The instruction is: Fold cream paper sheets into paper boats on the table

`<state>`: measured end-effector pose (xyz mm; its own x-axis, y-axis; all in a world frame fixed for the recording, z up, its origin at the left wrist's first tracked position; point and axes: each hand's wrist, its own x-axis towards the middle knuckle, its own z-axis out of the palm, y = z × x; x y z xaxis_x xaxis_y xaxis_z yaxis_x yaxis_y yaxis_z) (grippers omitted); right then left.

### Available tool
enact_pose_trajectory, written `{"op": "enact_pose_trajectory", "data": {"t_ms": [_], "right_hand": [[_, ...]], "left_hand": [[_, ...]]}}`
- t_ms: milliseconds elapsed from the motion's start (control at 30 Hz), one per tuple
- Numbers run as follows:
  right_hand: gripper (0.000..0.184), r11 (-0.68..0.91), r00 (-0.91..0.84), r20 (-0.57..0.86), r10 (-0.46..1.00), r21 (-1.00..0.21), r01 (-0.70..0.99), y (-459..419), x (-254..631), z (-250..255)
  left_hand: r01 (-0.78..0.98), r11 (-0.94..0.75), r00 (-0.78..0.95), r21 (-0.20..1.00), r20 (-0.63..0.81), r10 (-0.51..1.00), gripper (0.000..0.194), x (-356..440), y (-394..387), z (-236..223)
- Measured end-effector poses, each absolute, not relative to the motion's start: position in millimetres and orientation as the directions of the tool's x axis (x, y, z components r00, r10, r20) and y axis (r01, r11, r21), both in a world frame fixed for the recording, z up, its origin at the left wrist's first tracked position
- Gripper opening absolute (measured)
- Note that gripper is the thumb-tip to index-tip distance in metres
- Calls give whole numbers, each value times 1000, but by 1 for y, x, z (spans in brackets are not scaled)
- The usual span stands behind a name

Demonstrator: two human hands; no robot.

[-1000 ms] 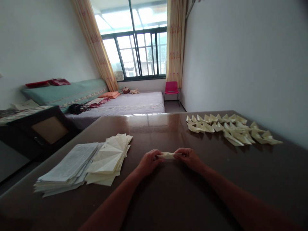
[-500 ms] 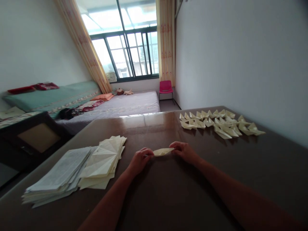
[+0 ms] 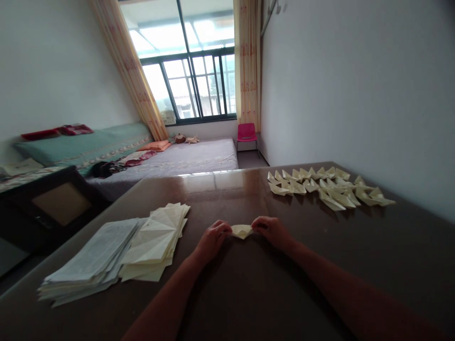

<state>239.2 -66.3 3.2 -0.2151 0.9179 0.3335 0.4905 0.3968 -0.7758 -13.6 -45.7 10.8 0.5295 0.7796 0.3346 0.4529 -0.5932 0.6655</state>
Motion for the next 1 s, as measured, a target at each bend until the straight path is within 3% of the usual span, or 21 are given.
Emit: {"op": "enact_pose_trajectory", "data": {"t_ms": [400, 767, 1000], "right_hand": [[14, 420, -177, 388, 905, -743, 521, -71, 231, 3], [16, 374, -113, 376, 920, -754, 539, -70, 232, -4], [20, 308, 44, 397, 917, -773, 555, -70, 233, 0]], "left_hand": [[493, -557, 411, 668, 386, 826, 19, -19, -37, 4], [431, -546, 420, 718, 375, 826, 10, -18, -37, 2], [424, -523, 354, 740, 396, 847, 37, -20, -31, -3]]}}
